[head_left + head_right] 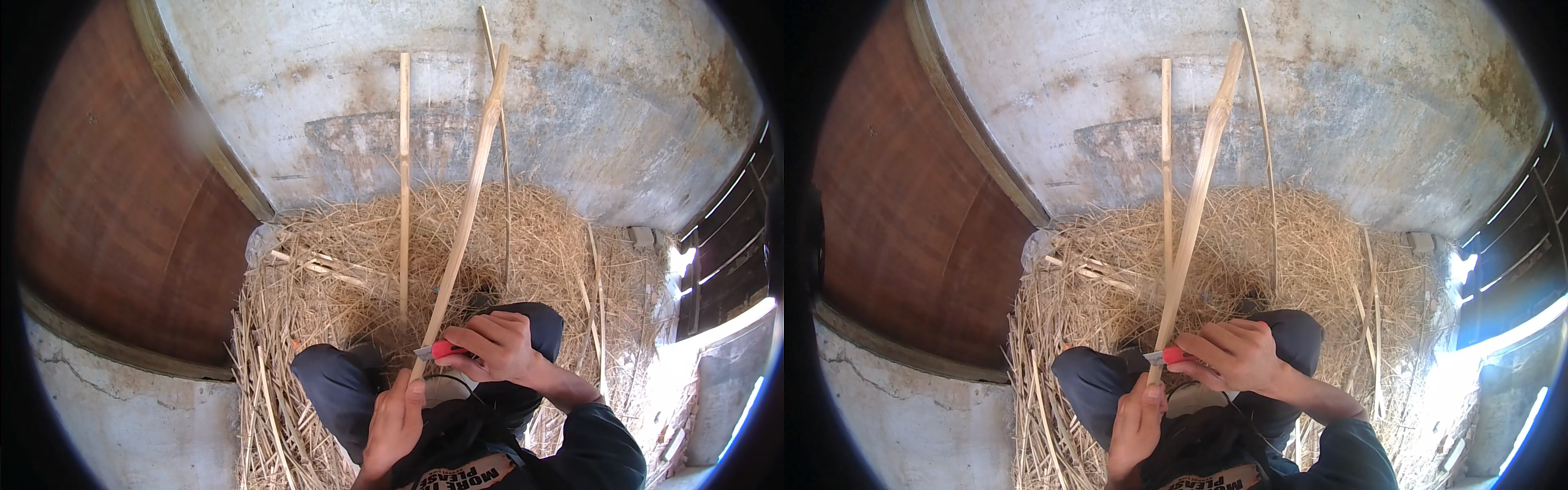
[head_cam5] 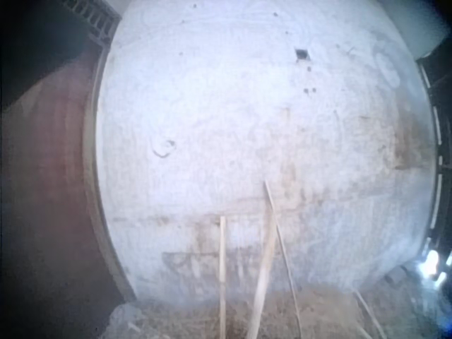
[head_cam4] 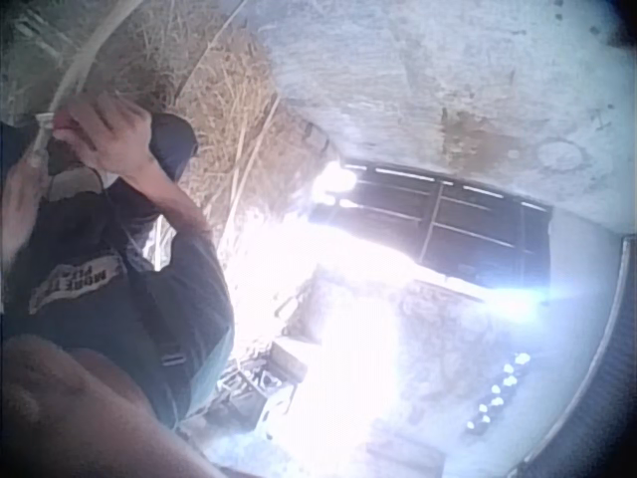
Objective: The person sits on a bed of straw and uses a red utility knife to shave the surface of a long bamboo pole. They hold the pole with their left hand and scrape the blade along its length with their right hand, removing thin strips of wood.
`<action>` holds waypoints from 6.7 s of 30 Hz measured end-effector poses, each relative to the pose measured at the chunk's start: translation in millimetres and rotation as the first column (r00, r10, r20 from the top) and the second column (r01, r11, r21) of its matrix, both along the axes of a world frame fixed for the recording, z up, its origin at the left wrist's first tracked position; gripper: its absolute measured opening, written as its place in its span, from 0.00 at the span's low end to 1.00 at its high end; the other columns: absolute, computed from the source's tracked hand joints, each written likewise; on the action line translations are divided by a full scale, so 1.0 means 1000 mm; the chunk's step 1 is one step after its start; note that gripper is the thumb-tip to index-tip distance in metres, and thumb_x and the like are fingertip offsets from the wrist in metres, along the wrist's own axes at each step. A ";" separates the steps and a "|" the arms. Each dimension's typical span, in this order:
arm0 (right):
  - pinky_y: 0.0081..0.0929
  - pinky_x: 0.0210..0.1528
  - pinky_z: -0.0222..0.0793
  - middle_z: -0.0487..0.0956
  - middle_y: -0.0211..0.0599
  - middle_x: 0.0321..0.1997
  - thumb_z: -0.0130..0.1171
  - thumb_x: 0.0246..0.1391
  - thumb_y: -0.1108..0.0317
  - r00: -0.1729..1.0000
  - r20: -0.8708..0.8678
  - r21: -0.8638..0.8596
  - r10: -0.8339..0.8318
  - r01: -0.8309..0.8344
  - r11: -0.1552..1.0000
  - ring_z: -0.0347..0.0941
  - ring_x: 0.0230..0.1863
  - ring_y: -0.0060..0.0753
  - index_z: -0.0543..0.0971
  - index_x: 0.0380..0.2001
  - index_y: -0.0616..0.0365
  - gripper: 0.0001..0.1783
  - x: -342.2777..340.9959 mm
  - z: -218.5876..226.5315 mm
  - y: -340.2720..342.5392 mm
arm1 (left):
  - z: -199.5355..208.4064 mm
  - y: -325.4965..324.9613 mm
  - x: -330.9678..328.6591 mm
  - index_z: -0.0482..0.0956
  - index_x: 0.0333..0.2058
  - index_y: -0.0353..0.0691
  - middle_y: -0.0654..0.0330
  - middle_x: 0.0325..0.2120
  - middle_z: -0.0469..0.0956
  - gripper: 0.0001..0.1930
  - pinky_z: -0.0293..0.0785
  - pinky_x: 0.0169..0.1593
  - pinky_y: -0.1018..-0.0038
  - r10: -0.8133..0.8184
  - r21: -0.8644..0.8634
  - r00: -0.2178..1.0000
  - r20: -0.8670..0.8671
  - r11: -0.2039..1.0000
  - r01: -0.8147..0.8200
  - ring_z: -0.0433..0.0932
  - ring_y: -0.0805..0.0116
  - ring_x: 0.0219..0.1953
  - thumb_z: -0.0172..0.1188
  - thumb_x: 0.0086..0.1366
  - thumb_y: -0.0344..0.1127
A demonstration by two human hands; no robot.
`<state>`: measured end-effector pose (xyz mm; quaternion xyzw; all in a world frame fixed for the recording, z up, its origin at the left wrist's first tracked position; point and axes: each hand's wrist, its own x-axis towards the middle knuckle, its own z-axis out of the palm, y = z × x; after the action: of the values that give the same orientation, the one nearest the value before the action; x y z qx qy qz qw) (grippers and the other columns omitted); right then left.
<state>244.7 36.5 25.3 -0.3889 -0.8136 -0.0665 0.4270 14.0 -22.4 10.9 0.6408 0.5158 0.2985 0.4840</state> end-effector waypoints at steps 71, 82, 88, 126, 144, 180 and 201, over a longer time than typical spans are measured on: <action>0.27 0.23 0.70 0.87 0.35 0.30 0.77 0.58 0.56 0.905 -0.209 0.089 -0.371 0.395 0.914 0.79 0.22 0.29 0.89 0.37 0.55 0.14 0.070 0.035 0.106 | -0.033 -0.037 -0.027 0.76 0.41 0.33 0.40 0.30 0.78 0.21 0.74 0.36 0.50 0.021 -0.018 0.999 -0.027 1.000 -0.021 0.79 0.36 0.31 0.44 0.84 0.47; 0.29 0.22 0.67 0.85 0.32 0.28 0.77 0.57 0.56 0.892 -0.160 0.198 -0.424 0.449 0.871 0.78 0.21 0.30 0.88 0.37 0.53 0.14 0.065 0.037 0.103 | -0.014 -0.039 -0.039 0.73 0.33 0.35 0.52 0.24 0.72 0.24 0.70 0.37 0.56 -0.056 -0.120 0.995 0.084 0.991 0.066 0.74 0.53 0.29 0.43 0.85 0.49; 0.29 0.22 0.68 0.85 0.34 0.28 0.77 0.56 0.57 0.890 -0.181 0.188 -0.419 0.449 0.873 0.79 0.22 0.31 0.88 0.37 0.55 0.14 0.064 0.038 0.100 | -0.017 -0.044 -0.042 0.72 0.36 0.36 0.55 0.24 0.70 0.23 0.69 0.35 0.60 -0.045 -0.315 0.977 0.206 0.943 0.110 0.72 0.59 0.28 0.44 0.85 0.50; 0.30 0.21 0.67 0.84 0.32 0.27 0.78 0.55 0.55 0.884 -0.148 0.193 -0.444 0.466 0.863 0.77 0.20 0.31 0.89 0.38 0.51 0.14 0.063 0.033 0.100 | -0.026 -0.040 -0.060 0.77 0.47 0.32 0.30 0.34 0.81 0.21 0.71 0.42 0.37 -0.076 -0.427 0.988 0.134 0.895 0.127 0.79 0.21 0.41 0.47 0.83 0.48; 0.27 0.27 0.54 0.68 0.21 0.19 0.60 0.74 0.52 0.783 -0.406 -0.431 -0.472 0.291 0.854 0.58 0.23 0.18 0.86 0.45 0.58 0.19 0.112 0.018 0.069 | -0.074 -0.024 -0.062 0.72 0.38 0.34 0.52 0.19 0.73 0.19 0.69 0.29 0.61 0.084 -0.239 0.995 0.048 0.968 -0.070 0.75 0.56 0.21 0.45 0.85 0.45; 0.22 0.20 0.64 0.75 0.20 0.21 0.80 0.46 0.48 0.996 -0.033 0.015 -0.077 0.077 0.997 0.73 0.18 0.22 0.88 0.39 0.50 0.22 -0.002 0.006 -0.008 | 0.024 0.009 0.023 0.70 0.43 0.33 0.45 0.21 0.72 0.14 0.67 0.28 0.53 0.073 0.236 0.997 -0.040 0.970 -0.062 0.74 0.37 0.23 0.46 0.84 0.39; 0.24 0.22 0.68 0.79 0.25 0.22 0.80 0.50 0.52 0.983 -0.032 0.027 -0.180 0.181 0.983 0.77 0.21 0.23 0.89 0.39 0.51 0.18 0.014 0.016 -0.004 | 0.028 0.010 0.022 0.71 0.46 0.33 0.39 0.25 0.78 0.14 0.73 0.33 0.45 0.060 0.190 0.992 -0.115 0.981 -0.037 0.80 0.29 0.30 0.50 0.83 0.41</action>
<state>259.1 32.5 41.7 -0.4556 -0.7676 -0.1112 0.4368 36.1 -12.2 38.5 0.6876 0.5290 0.3184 0.3822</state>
